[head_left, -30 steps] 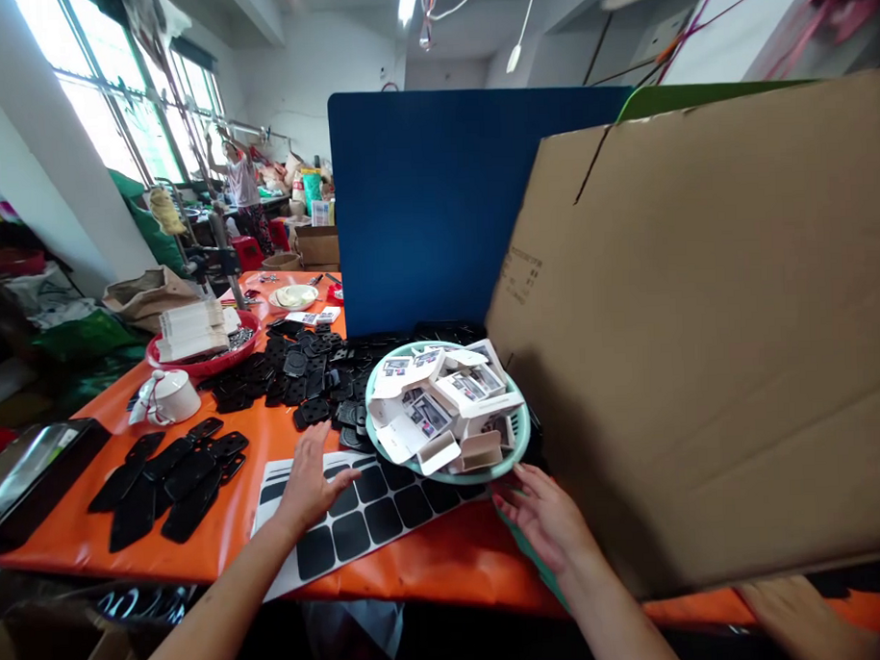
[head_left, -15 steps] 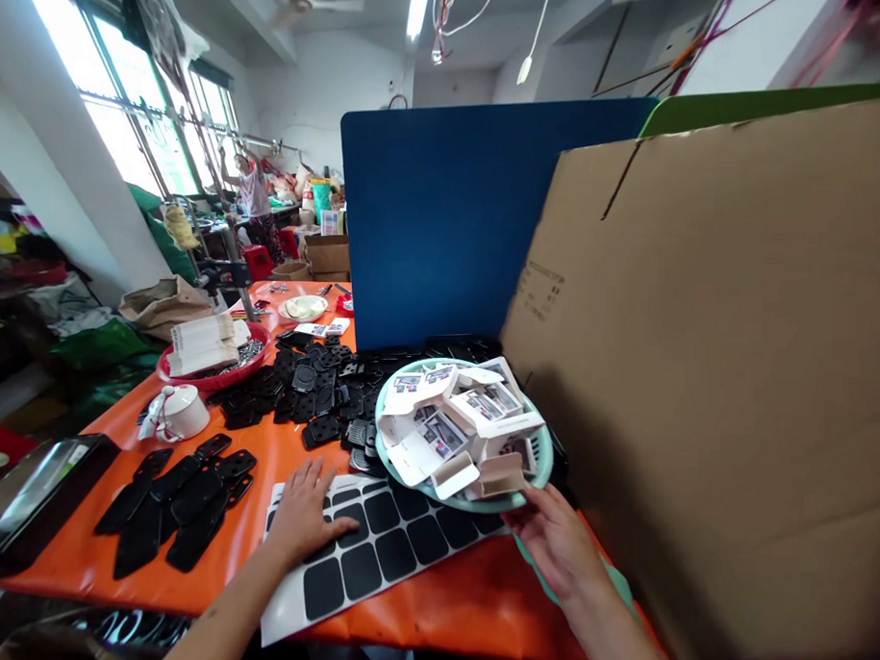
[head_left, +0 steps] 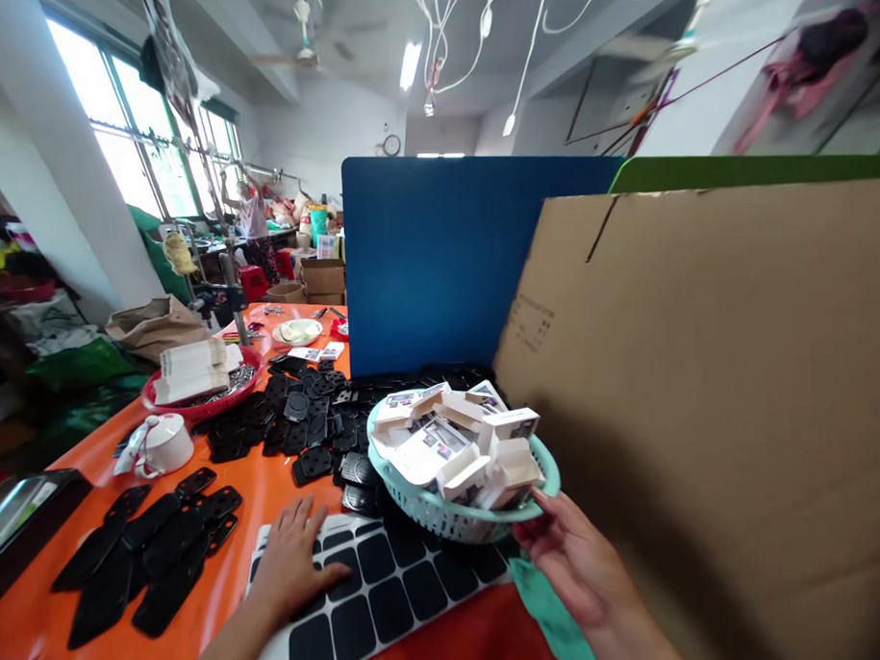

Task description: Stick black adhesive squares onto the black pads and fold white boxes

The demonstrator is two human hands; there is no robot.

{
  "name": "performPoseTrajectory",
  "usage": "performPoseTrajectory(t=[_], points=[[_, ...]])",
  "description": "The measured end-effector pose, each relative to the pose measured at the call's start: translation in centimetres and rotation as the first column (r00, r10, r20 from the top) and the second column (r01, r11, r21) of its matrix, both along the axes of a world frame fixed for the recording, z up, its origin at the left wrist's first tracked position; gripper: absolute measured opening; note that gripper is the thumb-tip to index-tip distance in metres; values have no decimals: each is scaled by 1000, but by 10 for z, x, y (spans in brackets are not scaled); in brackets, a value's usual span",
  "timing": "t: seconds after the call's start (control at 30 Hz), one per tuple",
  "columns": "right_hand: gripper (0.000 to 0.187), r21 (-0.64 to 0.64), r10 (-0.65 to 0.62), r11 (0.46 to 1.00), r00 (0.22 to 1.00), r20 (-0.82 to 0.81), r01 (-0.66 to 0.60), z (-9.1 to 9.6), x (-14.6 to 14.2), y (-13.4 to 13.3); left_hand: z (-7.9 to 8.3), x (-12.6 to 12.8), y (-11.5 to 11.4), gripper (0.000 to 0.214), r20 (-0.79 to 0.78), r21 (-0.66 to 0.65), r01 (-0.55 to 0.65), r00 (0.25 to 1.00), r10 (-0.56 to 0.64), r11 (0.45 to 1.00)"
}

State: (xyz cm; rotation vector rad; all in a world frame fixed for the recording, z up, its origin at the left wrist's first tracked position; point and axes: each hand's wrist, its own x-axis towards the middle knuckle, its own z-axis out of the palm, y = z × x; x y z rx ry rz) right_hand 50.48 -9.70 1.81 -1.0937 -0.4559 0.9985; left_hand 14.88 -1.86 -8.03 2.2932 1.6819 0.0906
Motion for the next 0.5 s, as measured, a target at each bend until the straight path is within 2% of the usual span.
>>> performPoseTrajectory(t=[0.1,0.3,0.5], points=[[23,-39,-7,999,987,-162,1,25,2,2,3,1,0,99,-11,-25,-12,1000,11,1000],[12,76,-20,997,997,74,14,82,14,12,3,3,1,97,-39,-33,-17,999,16,999],[8,202,-64,979,974,215,20,147,33,35,-7,1,4,98,-27,-24,-26,999,25,999]])
